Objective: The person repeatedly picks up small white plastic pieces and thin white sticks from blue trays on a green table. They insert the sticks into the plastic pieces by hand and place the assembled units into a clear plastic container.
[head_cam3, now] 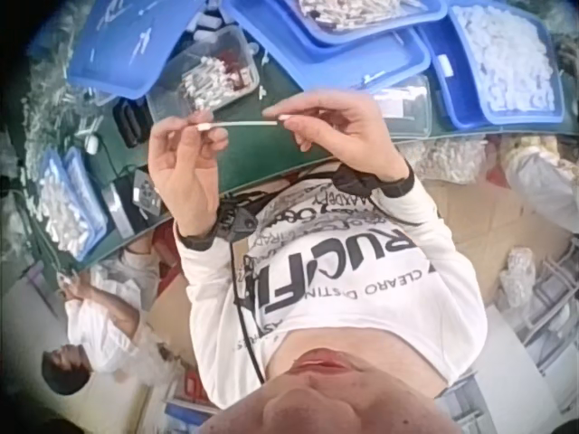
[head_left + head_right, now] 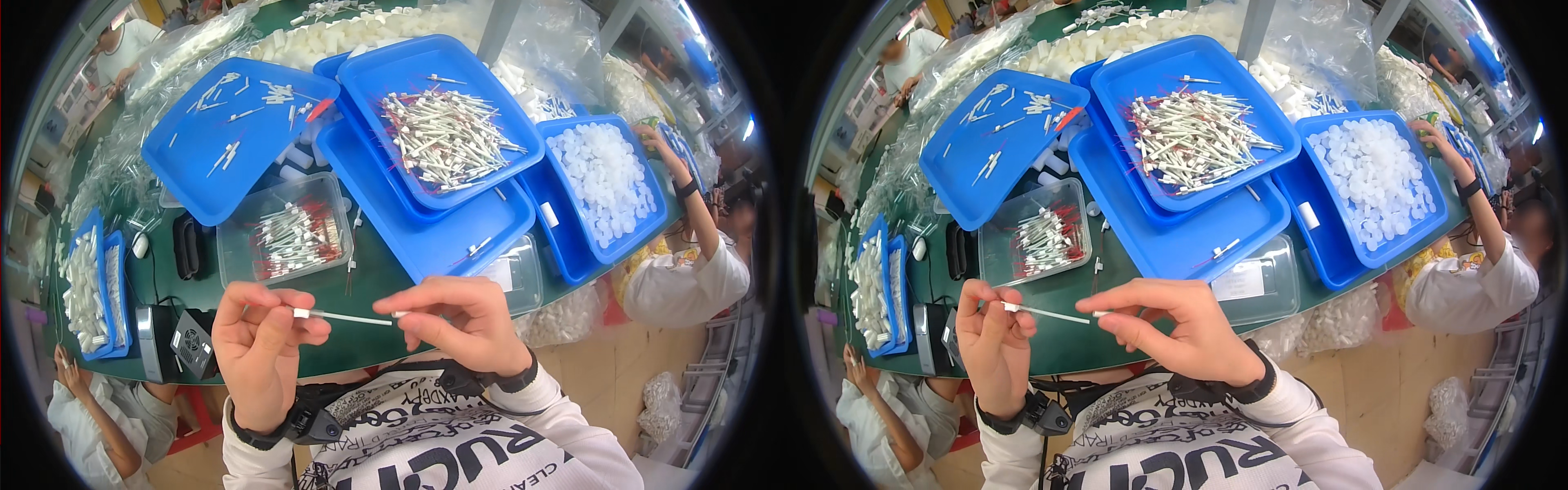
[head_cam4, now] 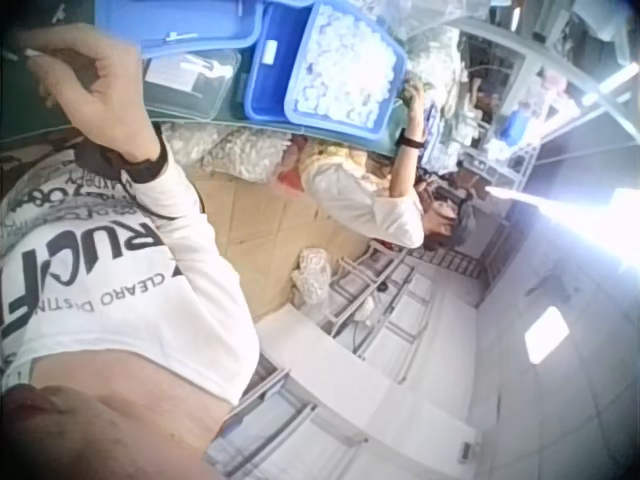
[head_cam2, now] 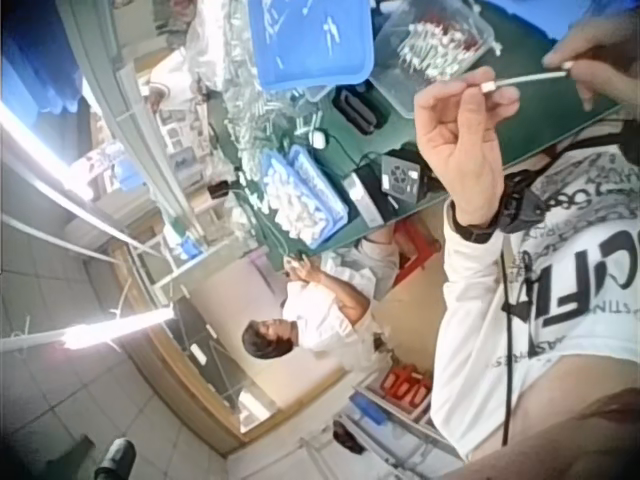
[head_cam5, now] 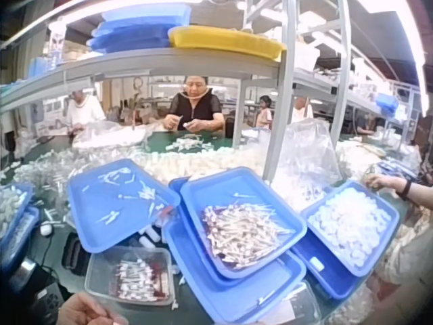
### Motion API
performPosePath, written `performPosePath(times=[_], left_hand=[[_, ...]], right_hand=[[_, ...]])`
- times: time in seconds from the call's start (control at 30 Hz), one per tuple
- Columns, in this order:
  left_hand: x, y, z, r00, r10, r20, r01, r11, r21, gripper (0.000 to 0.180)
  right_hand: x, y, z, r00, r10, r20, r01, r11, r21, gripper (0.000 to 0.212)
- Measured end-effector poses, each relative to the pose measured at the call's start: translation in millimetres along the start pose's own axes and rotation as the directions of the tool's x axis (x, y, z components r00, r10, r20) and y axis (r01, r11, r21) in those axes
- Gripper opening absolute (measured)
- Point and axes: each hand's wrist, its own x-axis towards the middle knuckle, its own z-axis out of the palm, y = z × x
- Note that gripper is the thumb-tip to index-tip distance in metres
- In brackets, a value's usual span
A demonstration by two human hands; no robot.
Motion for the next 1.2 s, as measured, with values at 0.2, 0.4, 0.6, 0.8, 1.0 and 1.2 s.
performPosePath(times=[0.2,0.4,0.6,0.8,1.0,1.2], left_hand=[[-8,-9,4,0.999,0.036,-0.017,-0.035,0.999,0.020,0.010],[-9,-15,6,0.968,0.228,0.103,-0.249,0.912,0.326,0.011],[-11,-17,3,0.873,0.356,0.333,-0.487,0.679,0.549,0.012],[-14,-19,15,0.911,0.278,0.305,-0.408,0.722,0.559,0.011],[-16,-16,16,0.918,0.244,0.312,-0.385,0.733,0.561,0.009],[-18,-13,13,0.929,0.178,0.324,-0.334,0.779,0.530,0.012]], right_hand=[[-9,7,0,0.992,0.074,0.100,-0.100,0.953,0.285,0.022],[-12,0,-4,1.000,-0.001,0.014,0.000,0.998,0.056,0.021],[-5,-4,-15,0.854,-0.509,0.108,0.416,0.544,-0.729,0.022],[0,1,-3,0.737,-0.624,0.258,0.563,0.356,-0.746,0.023],[-1,3,-4,0.634,-0.683,0.362,0.636,0.194,-0.747,0.019],[-5,3,-6,0.504,-0.723,0.473,0.749,0.093,-0.656,0.026]])
